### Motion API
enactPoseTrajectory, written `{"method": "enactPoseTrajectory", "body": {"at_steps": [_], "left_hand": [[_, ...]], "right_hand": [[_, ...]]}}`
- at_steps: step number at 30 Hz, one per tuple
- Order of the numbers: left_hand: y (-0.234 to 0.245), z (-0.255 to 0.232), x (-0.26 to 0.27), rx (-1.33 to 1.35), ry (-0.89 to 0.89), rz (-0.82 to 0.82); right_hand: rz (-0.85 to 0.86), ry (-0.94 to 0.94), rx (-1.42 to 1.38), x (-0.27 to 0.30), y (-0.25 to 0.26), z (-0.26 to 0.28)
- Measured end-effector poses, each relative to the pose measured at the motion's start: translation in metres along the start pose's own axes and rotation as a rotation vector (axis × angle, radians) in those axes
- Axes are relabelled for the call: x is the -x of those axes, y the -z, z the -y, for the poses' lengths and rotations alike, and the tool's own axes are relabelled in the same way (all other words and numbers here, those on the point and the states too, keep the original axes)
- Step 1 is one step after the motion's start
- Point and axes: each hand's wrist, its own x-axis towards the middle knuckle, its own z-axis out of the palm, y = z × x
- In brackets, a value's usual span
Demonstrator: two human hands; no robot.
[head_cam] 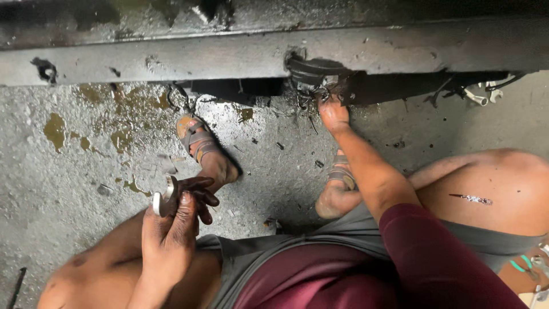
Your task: The person uses a wrench to tighten and loosen bolts on a large black mechanical component while sitting on the floor.
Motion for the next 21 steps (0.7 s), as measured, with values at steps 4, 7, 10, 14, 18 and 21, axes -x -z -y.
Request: {"method": "enactPoseTrajectory", "body": {"at_steps": [4,7,10,14,18,21], "left_hand": [[-0.001,-0.004,0.006,-0.002,0.008,-0.017],[0.0,-0.007,0.009,-0.022,-0.037,-0.018],[0.0,-0.008,0.011,-0.016,-0.064,-0.021],[-0.002,-0.007,0.011,0.001,-0.061,-0.024],[-0.001,-0.004,0.011,0.075,-0.167,0.009],[0.001,-0.004,0.013,0.034,-0.146,-0.004]], "right_hand": [[0.028,-0.051,0.008,0.009,0.004,0.008],[-0.01,-0.167,-0.237,0.022,0.01,0.027],[-0.013,-0.269,-0.372,0.036,0.01,0.053],[0.099,-0.311,-0.406,0.048,0.003,0.069],[0.05,-0.181,-0.415,0.043,-0.001,0.079],[0.067,0.019,-0.377,0.043,-0.003,0.109]]}}
